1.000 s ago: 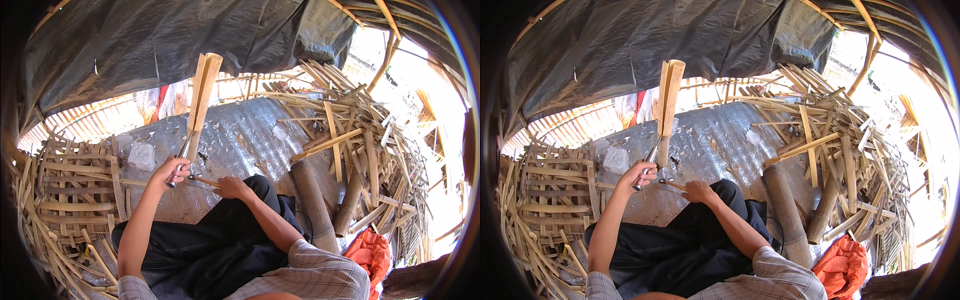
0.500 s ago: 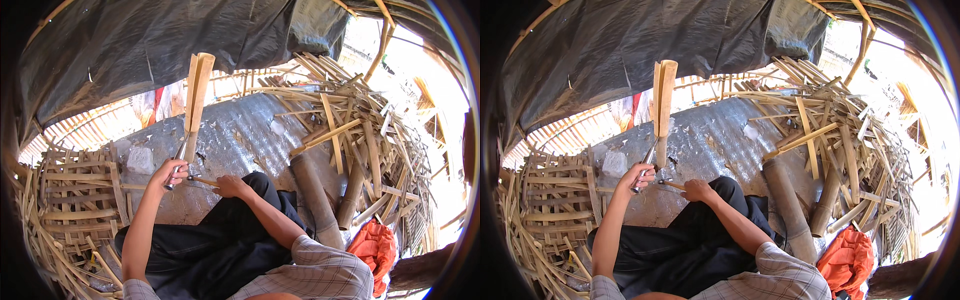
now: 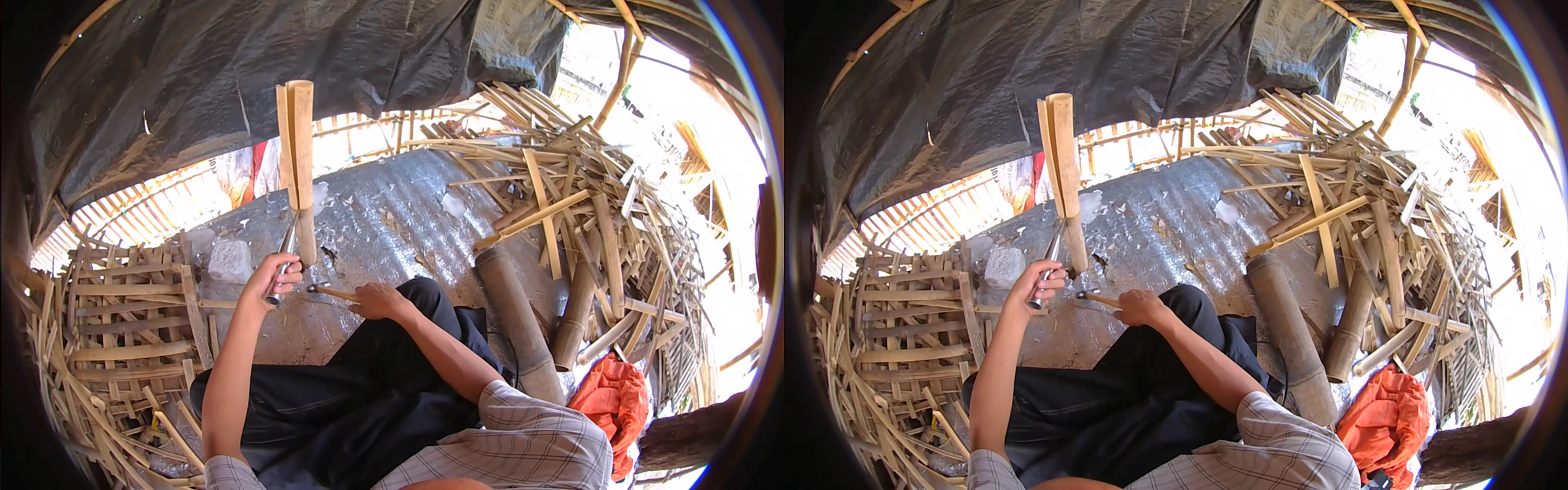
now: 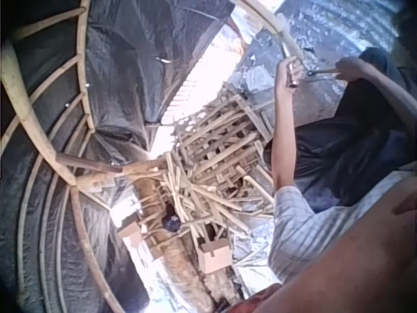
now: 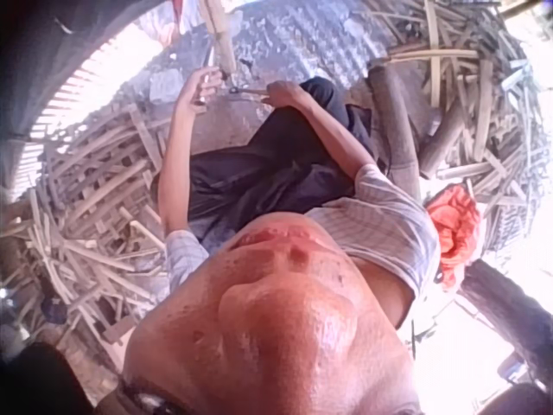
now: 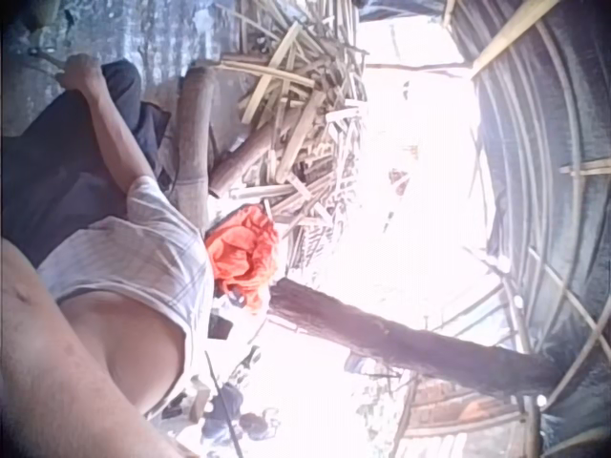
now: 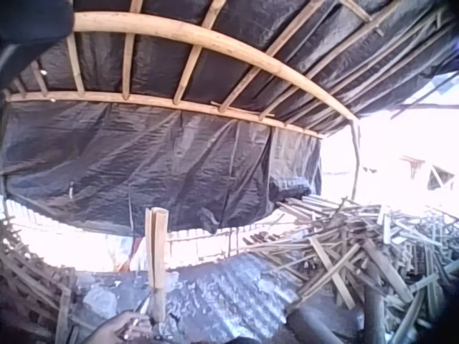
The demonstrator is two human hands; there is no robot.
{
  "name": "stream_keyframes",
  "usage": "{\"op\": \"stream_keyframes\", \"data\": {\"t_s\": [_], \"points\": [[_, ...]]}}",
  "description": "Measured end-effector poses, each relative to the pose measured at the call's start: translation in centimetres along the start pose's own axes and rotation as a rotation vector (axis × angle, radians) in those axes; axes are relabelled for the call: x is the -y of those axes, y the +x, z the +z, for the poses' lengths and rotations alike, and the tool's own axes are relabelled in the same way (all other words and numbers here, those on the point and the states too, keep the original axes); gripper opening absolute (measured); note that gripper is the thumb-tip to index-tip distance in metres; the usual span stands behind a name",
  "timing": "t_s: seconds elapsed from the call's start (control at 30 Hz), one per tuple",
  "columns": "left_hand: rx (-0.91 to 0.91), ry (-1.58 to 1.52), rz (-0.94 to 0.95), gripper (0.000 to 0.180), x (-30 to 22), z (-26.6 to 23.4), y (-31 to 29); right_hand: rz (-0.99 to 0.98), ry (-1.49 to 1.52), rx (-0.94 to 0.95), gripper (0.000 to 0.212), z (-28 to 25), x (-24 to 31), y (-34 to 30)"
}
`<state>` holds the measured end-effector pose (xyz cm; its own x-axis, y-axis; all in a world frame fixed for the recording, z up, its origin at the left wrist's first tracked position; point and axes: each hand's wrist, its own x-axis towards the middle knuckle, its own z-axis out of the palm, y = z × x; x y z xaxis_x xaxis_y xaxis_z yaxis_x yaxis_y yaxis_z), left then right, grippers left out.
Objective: The person shapes a bamboo tube by holding a chisel against its top edge and striking the tool with a hammer to split or carve the wood.
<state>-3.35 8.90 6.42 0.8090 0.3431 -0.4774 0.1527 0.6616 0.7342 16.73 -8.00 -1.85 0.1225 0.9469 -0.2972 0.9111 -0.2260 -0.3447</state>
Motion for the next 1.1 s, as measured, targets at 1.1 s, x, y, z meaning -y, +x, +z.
{"op": "stream_keyframes", "data": {"t_s": [1.1], "points": [[-0.007,0.023,0.061,0.031,0.2,0.3,-0.1,0.110,0.413,0.056,0.044,-0.2,-1.3,1.6]]}}
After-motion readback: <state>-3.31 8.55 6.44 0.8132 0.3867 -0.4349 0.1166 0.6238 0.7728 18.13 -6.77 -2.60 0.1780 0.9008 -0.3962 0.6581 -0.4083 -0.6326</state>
